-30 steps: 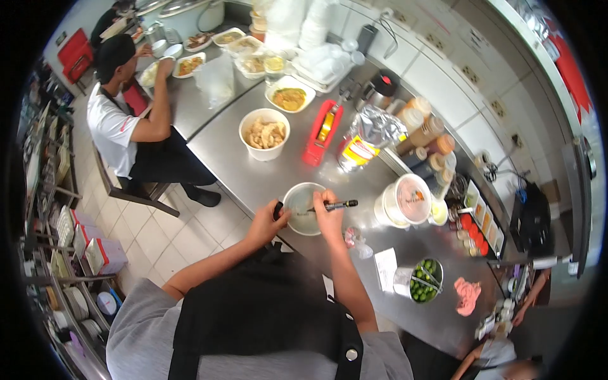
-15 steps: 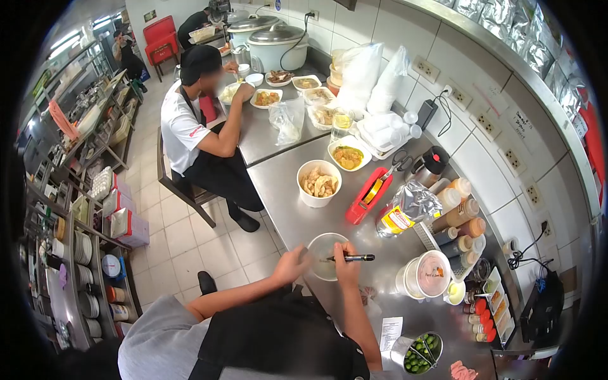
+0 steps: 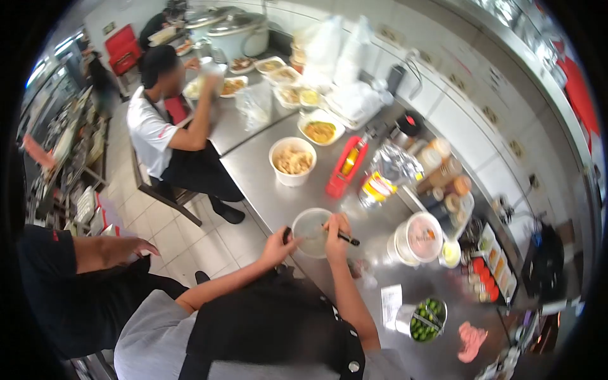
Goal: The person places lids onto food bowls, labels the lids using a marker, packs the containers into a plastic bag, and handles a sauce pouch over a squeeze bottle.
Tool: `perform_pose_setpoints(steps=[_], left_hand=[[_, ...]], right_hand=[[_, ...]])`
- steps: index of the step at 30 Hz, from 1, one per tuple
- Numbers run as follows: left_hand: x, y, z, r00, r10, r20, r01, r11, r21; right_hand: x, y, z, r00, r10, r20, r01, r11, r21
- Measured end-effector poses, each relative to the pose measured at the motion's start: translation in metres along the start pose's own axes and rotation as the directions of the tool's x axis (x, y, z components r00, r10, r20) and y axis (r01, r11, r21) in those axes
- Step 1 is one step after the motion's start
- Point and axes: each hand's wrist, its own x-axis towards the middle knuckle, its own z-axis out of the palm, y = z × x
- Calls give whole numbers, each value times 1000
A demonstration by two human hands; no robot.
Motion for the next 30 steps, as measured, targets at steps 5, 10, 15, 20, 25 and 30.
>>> perform_pose_setpoints(steps=[5, 10, 15, 20, 25, 30], left_hand=[[11, 2, 2, 991, 10, 131, 13, 984, -177], [18, -4, 6, 977, 25, 213, 37, 958, -285], [16, 5, 4, 983, 15, 183, 26, 976, -218], [17, 4, -1, 976, 15, 217, 17, 989, -147], [19, -4, 3, 979, 29, 200, 1, 989, -147], [22, -2, 0, 978, 34, 207, -14, 995, -98]], right_hand=[[-1, -13, -3, 948, 280, -148, -264, 957, 119], [-2, -21, -8, 933, 327, -148, -320, 945, 67], [-9, -2, -4, 959, 198, -204, -214, 975, -56], [-5, -12, -2, 972, 150, -182, -176, 976, -131], [-5, -17, -3, 981, 121, -154, -148, 973, -179], [-4, -14, 0, 972, 140, -187, -162, 981, -108]])
